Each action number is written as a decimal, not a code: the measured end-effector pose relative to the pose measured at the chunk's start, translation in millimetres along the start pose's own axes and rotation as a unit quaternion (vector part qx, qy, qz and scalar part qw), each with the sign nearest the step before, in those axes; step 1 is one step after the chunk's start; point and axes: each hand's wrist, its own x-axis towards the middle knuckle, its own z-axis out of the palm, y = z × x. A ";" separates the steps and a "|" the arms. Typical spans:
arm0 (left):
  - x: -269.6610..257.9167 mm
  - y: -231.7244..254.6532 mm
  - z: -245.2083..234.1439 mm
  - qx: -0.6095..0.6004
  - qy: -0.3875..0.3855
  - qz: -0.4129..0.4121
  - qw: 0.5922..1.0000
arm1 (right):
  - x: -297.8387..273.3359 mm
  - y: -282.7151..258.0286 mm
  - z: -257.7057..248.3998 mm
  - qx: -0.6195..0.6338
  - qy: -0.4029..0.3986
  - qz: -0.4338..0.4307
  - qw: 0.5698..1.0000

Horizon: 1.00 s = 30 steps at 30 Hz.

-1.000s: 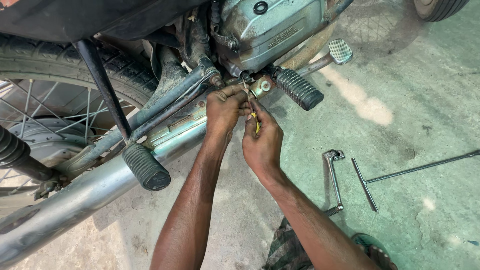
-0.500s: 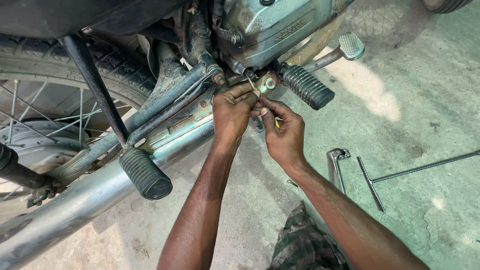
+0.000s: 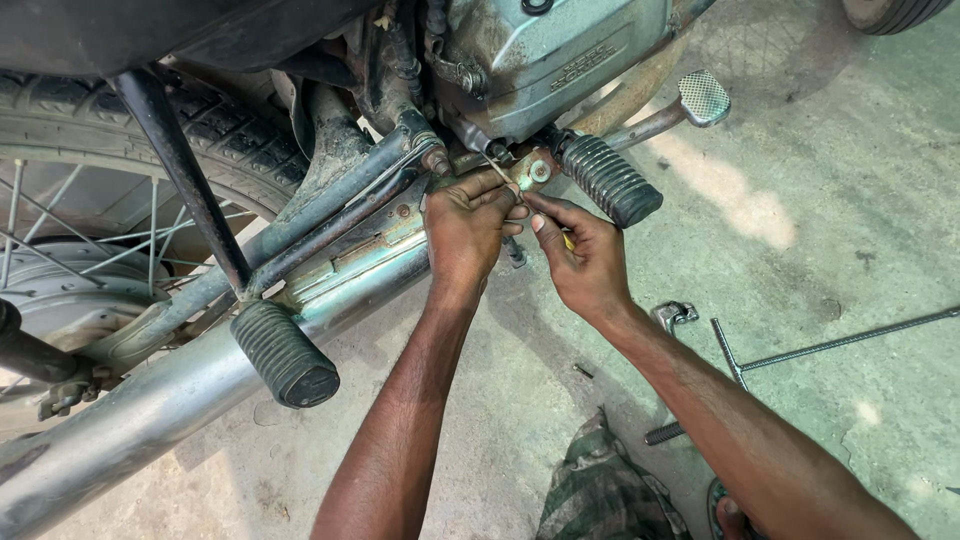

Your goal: The person works on the lower engine and exhaust area of a motorcycle, using a screwdriver to manipulate small components and wires, wiping parts with a cloth, and handling a small rubber grommet or seal.

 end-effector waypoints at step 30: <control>5.7 1.5 -5.5 -0.036 -0.036 0.020 0.999 | 1.4 -12.0 20.3 0.136 0.007 0.082 0.987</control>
